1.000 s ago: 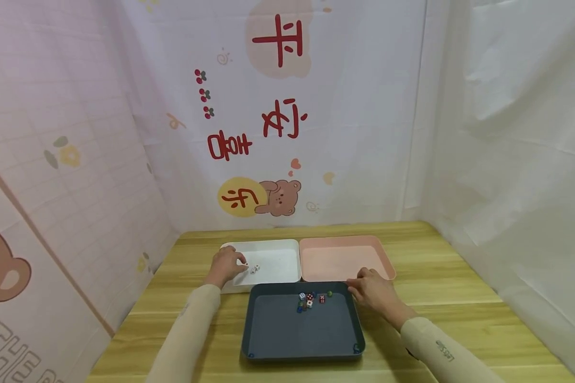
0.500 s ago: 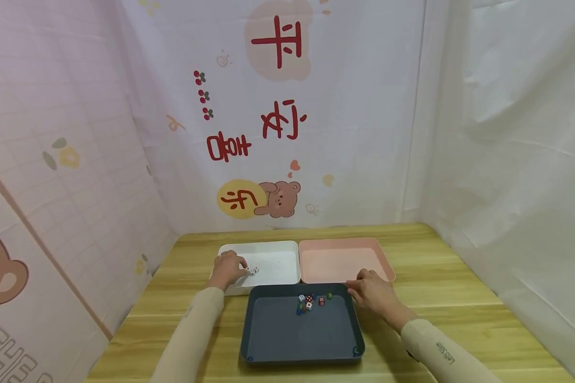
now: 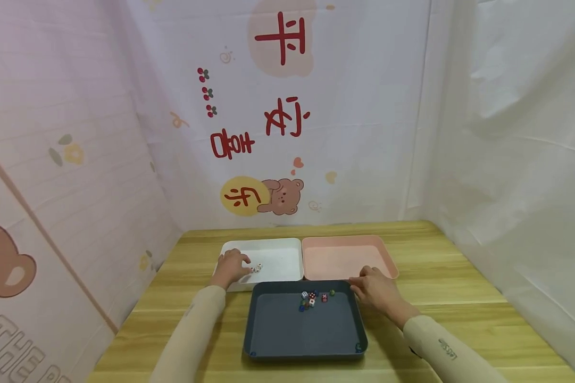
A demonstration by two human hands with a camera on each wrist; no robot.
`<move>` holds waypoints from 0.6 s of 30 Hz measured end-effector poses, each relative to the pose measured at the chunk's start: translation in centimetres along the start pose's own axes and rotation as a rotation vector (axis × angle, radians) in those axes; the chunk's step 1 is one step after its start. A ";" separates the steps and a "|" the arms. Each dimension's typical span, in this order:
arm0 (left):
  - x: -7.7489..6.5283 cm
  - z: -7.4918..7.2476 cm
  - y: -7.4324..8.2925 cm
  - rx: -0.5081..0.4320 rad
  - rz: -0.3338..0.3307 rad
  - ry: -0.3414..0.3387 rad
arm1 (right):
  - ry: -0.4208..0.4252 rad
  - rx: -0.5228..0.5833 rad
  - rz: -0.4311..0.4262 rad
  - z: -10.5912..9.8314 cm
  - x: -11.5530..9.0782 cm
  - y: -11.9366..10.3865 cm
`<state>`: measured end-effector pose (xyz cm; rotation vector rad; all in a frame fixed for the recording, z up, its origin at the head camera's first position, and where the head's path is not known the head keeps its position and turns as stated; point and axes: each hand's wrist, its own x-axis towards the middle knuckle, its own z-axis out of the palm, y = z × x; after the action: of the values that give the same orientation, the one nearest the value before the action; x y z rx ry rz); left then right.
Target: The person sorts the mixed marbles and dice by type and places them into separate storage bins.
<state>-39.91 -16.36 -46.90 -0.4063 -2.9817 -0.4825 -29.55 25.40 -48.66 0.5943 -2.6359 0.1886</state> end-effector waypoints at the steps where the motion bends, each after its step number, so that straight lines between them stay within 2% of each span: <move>1: 0.0 -0.1 0.0 0.001 0.002 0.002 | -0.003 0.000 0.002 0.0 0.0 0.0; 9: -0.6 -1.3 -0.1 -0.020 0.045 0.008 | 0.004 0.007 0.004 -0.2 0.0 0.0; 18: -2.2 -2.8 -0.4 -0.032 0.076 -0.050 | -0.013 0.009 -0.002 -0.3 -0.1 -0.1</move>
<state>-37.77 -18.16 -44.63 -0.5406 -2.9959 -0.5200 -29.38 25.42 -48.45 0.6031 -2.6487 0.1967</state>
